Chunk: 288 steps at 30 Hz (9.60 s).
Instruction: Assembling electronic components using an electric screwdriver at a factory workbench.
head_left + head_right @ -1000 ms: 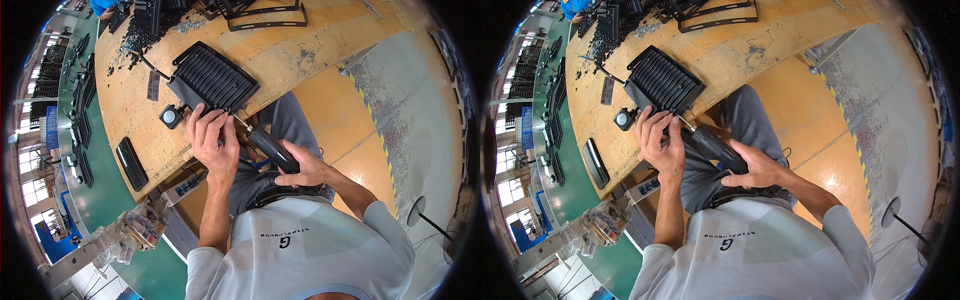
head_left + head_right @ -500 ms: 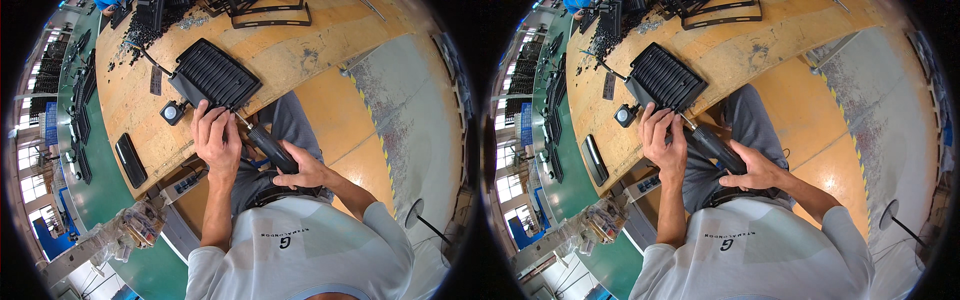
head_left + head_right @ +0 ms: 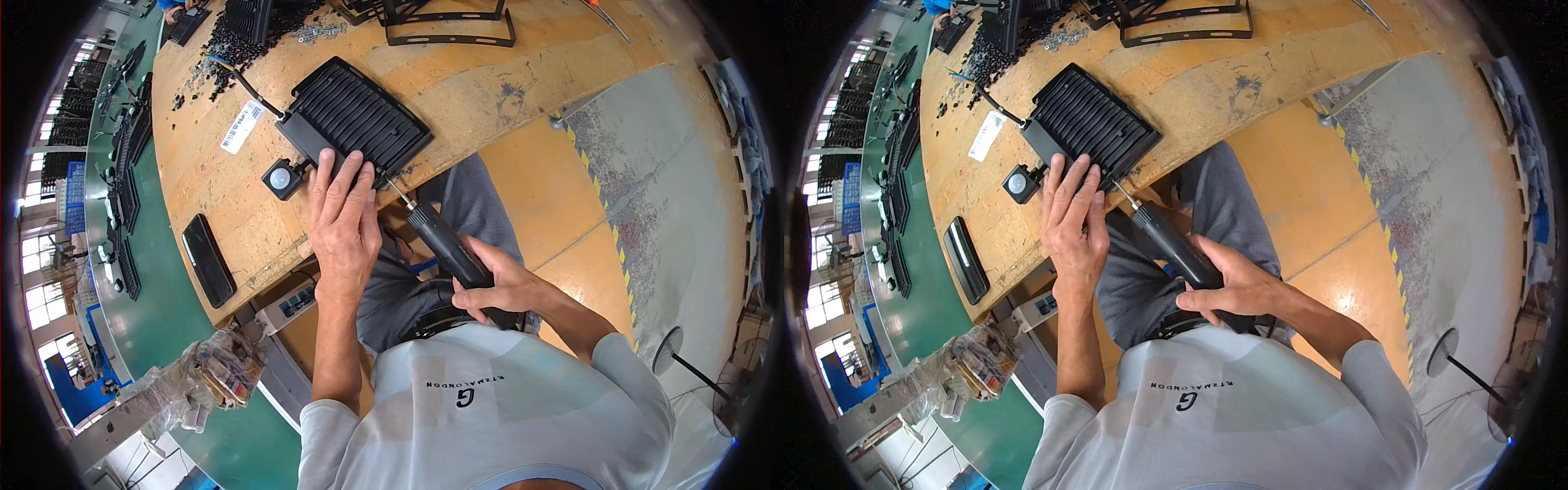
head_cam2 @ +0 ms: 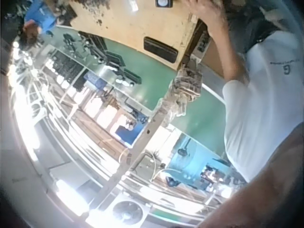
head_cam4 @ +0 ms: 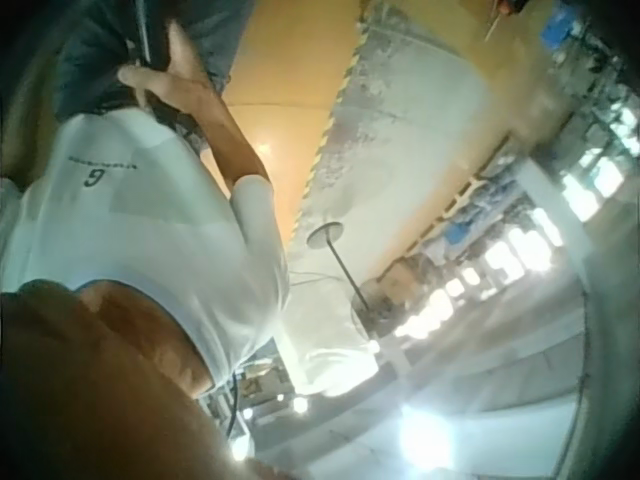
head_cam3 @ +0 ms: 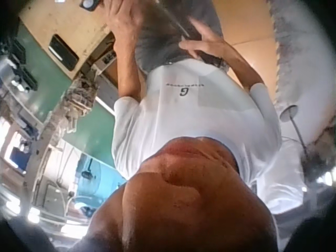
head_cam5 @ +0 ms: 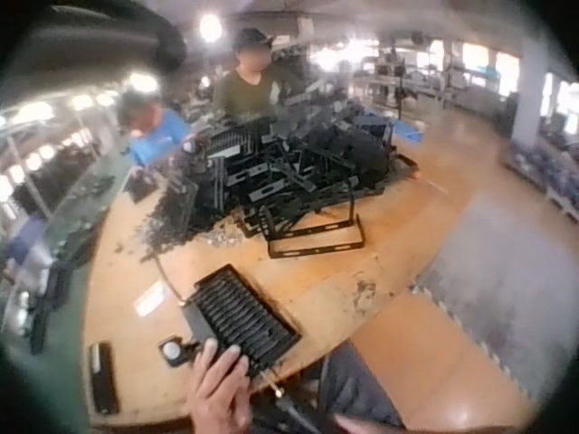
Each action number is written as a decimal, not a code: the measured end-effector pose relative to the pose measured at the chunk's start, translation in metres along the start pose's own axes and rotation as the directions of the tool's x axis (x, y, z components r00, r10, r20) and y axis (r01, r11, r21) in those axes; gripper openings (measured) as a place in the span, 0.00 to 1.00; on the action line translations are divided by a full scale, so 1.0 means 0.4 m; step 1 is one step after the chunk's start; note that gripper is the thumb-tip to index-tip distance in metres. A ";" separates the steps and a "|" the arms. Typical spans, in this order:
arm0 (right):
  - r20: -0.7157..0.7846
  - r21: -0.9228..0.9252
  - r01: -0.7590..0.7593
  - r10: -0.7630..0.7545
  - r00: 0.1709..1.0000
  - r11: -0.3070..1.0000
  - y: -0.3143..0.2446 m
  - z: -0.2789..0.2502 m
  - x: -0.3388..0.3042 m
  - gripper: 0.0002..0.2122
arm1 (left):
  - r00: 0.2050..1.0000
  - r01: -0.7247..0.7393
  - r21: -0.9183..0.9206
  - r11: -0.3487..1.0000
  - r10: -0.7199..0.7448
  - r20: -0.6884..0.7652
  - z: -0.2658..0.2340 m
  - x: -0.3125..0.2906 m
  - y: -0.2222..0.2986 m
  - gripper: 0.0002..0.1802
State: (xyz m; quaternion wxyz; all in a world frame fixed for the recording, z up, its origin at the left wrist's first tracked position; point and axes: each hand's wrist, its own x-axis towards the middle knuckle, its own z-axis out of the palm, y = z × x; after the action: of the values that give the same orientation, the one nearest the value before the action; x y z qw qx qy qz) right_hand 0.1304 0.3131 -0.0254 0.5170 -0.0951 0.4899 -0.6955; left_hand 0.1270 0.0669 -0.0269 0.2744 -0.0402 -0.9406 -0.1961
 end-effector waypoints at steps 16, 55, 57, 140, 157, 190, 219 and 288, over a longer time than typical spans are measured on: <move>-0.021 -0.066 -0.163 0.162 0.987 0.984 -0.069 0.022 -0.004 0.38 | 1.000 -0.016 -0.073 0.997 0.015 -0.014 0.015 -0.006 -0.020 0.16; 0.164 0.414 0.000 -0.074 0.984 0.910 0.012 -0.038 -0.105 0.41 | 0.904 0.234 0.309 0.922 -0.323 0.280 -0.106 0.170 -0.100 0.47; 0.125 0.257 -0.008 -0.025 0.992 0.966 -0.005 -0.024 -0.115 0.40 | 0.933 0.052 0.257 0.965 -0.139 0.332 -0.126 0.171 -0.112 0.42; 0.140 -0.501 0.293 -0.258 0.956 0.815 0.001 0.052 0.005 0.36 | 0.819 0.296 -0.946 -0.135 -0.474 0.324 -0.084 -0.065 0.005 0.08; 0.122 -0.603 0.198 -0.156 0.980 0.773 -0.014 0.035 0.021 0.38 | 0.795 0.275 -0.960 -0.056 -0.549 0.260 -0.044 -0.048 0.026 0.07; -0.082 -0.659 0.295 -0.455 0.887 0.692 -0.015 0.073 0.083 0.38 | 0.837 0.343 -0.912 0.225 -0.515 0.187 -0.121 0.087 -0.067 0.12; -0.206 -0.429 0.092 -0.196 0.959 0.898 -0.007 -0.002 0.000 0.31 | 0.910 0.343 0.112 0.933 -0.300 -0.286 -0.174 0.321 -0.556 0.07; 0.009 -0.474 0.178 -0.197 0.980 0.862 0.066 -0.041 0.001 0.34 | 0.958 0.210 -0.242 0.947 -0.149 0.246 -0.089 0.038 -0.017 0.04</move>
State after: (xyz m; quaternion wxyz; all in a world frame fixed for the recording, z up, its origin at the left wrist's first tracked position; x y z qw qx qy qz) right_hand 0.1362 0.3226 -0.0543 0.3982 -0.2514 0.6434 -0.6036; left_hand 0.1307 0.0461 0.0063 0.1393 -0.0124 -0.9304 -0.3390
